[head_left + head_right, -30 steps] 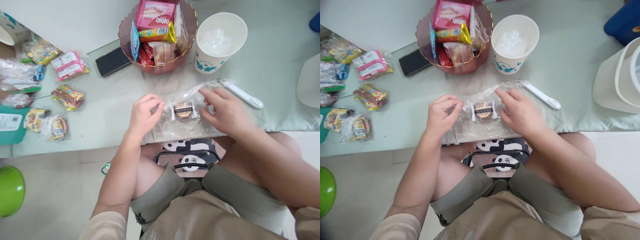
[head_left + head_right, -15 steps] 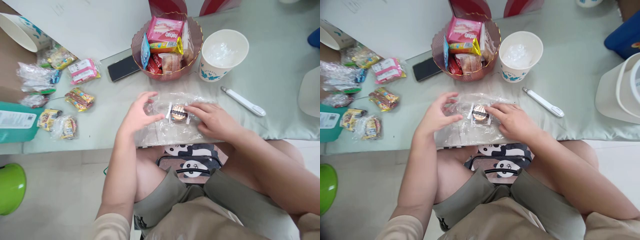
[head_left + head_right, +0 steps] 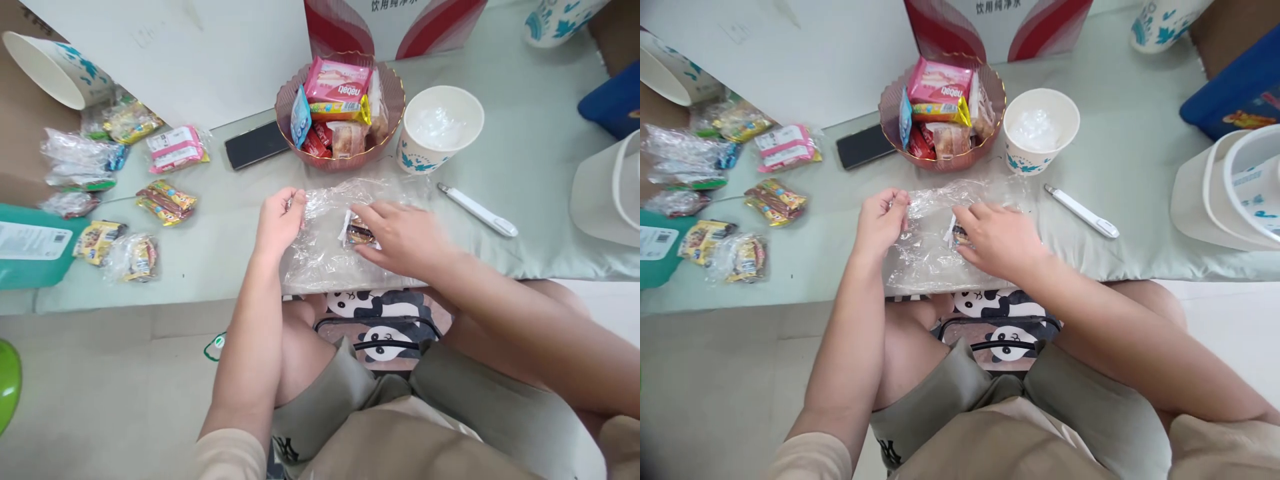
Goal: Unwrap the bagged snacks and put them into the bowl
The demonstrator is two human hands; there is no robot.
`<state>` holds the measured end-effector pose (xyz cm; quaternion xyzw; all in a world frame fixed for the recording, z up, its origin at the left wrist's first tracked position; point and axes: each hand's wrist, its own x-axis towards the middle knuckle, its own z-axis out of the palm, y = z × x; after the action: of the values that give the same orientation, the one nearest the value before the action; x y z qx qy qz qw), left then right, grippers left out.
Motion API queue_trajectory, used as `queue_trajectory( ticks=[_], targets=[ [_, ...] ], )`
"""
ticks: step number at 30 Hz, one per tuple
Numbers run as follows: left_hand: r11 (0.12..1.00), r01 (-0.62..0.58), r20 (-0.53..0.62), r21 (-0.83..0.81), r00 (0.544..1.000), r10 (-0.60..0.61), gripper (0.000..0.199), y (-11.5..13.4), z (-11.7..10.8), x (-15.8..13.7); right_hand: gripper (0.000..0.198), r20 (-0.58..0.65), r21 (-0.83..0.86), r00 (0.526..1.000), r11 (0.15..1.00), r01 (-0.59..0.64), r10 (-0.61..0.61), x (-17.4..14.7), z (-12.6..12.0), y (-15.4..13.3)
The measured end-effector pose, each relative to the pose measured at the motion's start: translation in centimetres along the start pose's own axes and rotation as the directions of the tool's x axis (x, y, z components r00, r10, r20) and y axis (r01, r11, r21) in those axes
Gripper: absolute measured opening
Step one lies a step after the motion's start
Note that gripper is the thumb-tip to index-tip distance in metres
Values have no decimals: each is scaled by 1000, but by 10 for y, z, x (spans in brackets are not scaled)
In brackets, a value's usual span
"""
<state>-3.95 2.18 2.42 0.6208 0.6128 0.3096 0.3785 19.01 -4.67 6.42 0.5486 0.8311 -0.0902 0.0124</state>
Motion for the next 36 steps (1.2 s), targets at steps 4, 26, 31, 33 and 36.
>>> queue_trajectory(
  ticks=[4, 26, 31, 33, 36],
  targets=[
    [997, -26, -46, 76, 999, 30, 28, -1, -7, 1, 57, 85, -15, 996, 999, 41, -40, 16, 7, -4],
    [987, 53, 128, 149, 989, -72, 30, 3, -19, 8, 50, -132, 795, 949, 602, -72, 287, 90, -87, 49],
    [991, 51, 177, 124, 982, -73, 31, 5, -20, 8, 45, -45, 319, 995, 945, -70, 89, 123, -105, 69],
    [991, 63, 181, 122, 980, -84, 31, 6, -21, 8, 43, 11, 147, 999, 988, 45, -47, 129, -107, 77],
    [990, 80, 190, 119, 977, -102, 31, 6, -21, 7, 31, 133, 34, 990, 998, 51, -55, 141, -107, 85]
  ],
)
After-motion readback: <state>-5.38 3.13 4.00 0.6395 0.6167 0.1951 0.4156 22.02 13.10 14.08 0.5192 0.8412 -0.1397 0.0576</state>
